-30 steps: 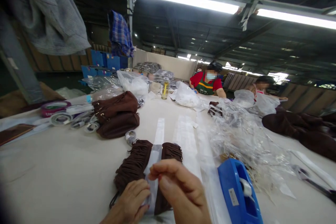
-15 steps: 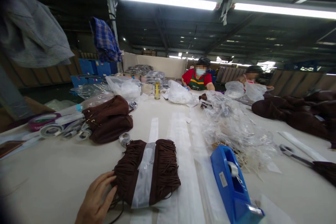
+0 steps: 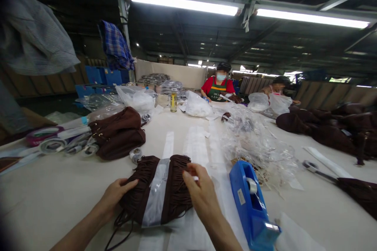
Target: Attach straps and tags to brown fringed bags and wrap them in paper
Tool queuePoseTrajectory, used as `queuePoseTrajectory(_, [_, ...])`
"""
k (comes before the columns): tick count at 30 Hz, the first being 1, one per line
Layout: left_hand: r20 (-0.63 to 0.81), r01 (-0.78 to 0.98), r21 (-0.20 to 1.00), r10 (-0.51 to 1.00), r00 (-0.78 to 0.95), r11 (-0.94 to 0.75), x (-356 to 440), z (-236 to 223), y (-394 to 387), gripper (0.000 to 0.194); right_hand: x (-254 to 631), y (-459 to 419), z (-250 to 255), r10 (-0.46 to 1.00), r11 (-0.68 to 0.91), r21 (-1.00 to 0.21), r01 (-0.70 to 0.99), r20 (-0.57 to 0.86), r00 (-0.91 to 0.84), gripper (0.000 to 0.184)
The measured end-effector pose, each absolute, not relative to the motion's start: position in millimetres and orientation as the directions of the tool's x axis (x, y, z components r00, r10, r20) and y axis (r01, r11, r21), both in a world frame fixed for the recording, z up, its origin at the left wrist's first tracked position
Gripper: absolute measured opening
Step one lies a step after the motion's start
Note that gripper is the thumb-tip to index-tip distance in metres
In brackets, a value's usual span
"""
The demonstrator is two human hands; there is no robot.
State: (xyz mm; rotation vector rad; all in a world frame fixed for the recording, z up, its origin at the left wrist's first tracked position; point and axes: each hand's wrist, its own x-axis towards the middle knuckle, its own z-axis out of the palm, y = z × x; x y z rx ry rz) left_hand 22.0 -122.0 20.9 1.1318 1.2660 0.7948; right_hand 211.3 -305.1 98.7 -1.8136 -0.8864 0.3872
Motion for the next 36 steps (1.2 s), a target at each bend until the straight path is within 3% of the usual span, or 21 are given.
queuePoseTrajectory(2, [-0.354,0.103,0.935,0.907,0.230,0.339,25.6,24.8,-121.7,0.031,216.9,-288.9,72.1,0.693,-0.433,-0.808,0.401,-0.014,0.721,0.034])
queuePoseTrajectory(6, [-0.395,0.067,0.917,0.870,0.294,0.394,31.6,27.6,-119.7,0.023,228.2,-263.4,25.3,0.646,-0.548,-0.754,0.362,-0.106,0.756,0.033])
queuePoseTrajectory(12, [-0.307,-0.003,0.946,0.901,0.307,0.323,25.3,43.7,-113.4,0.030,229.6,-255.8,32.4,0.653,-0.497,-0.791,0.358,-0.069,0.754,0.028])
queuePoseTrajectory(17, [-0.266,0.042,0.962,0.900,0.345,0.269,-20.1,52.6,-129.2,0.042,204.9,-283.8,22.7,0.728,-0.294,-0.923,0.248,-0.048,0.684,0.037])
queuePoseTrajectory(23, [-0.339,0.200,0.938,0.877,0.341,0.285,-62.5,19.9,-154.4,0.038,177.8,-307.6,-10.4,0.783,-0.324,-0.939,0.112,-0.201,0.588,0.033])
queuePoseTrajectory(27, [-0.482,0.161,0.876,0.812,0.328,0.454,-56.5,45.8,-145.4,0.039,176.9,-292.3,27.9,0.789,-0.253,-0.950,-0.184,-0.313,0.528,0.033])
queuePoseTrajectory(30, [-0.468,0.073,0.877,0.812,0.350,0.474,-44.9,83.2,-128.4,0.041,180.3,-272.5,76.0,0.780,-0.192,-0.937,-0.291,-0.326,0.534,0.036])
queuePoseTrajectory(36, [-0.348,-0.078,0.915,0.871,0.346,0.396,-29.4,152.8,-102.7,0.031,188.1,-241.4,161.4,0.782,-0.035,-0.961,-0.274,-0.197,0.592,0.038])
